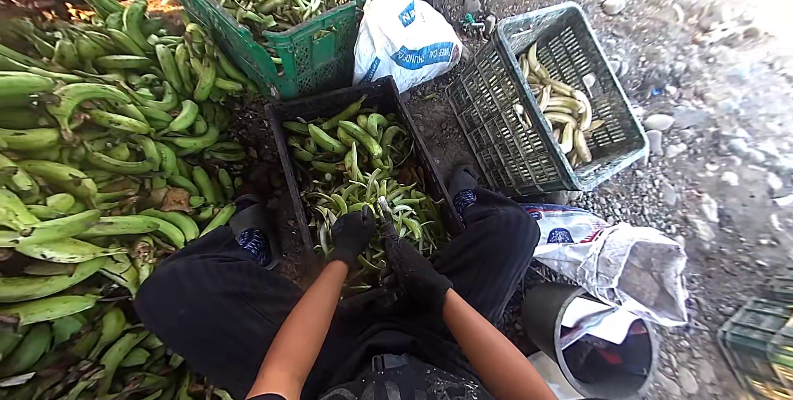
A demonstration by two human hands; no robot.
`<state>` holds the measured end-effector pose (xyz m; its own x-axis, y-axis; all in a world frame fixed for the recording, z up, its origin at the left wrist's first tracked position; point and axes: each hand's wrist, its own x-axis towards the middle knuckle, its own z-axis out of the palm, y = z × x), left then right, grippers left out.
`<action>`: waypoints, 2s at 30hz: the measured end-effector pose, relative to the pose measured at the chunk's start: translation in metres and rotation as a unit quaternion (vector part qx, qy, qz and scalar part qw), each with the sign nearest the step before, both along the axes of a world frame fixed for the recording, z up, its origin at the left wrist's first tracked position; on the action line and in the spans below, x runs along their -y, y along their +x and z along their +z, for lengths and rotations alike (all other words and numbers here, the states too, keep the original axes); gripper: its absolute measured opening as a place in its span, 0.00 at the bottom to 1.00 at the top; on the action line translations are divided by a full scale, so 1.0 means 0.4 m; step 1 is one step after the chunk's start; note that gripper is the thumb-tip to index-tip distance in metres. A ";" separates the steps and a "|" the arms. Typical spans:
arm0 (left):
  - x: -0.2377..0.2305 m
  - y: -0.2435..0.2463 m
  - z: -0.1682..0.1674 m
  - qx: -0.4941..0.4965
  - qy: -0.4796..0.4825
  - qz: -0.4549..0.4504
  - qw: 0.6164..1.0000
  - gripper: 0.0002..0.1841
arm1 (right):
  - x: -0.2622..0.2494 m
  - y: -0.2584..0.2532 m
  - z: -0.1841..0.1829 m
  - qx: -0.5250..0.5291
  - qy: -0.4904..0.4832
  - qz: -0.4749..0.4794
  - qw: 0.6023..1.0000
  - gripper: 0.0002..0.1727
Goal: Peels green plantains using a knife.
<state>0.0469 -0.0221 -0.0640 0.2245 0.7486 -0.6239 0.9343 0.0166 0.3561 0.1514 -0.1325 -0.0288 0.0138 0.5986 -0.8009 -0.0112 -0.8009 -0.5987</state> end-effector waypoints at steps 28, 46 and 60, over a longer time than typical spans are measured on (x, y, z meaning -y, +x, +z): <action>-0.026 -0.140 -0.005 0.124 0.051 -0.068 0.989 0.29 | 0.096 0.040 0.052 -0.070 0.027 -0.026 0.997 0.28; 0.010 -0.152 -0.049 0.197 0.123 -0.154 0.960 0.29 | 0.051 0.042 0.107 0.027 -0.034 0.190 0.981 0.28; 0.040 -0.159 -0.092 0.226 0.105 -0.133 0.959 0.30 | -0.001 0.026 0.010 -0.094 -0.105 0.162 0.977 0.37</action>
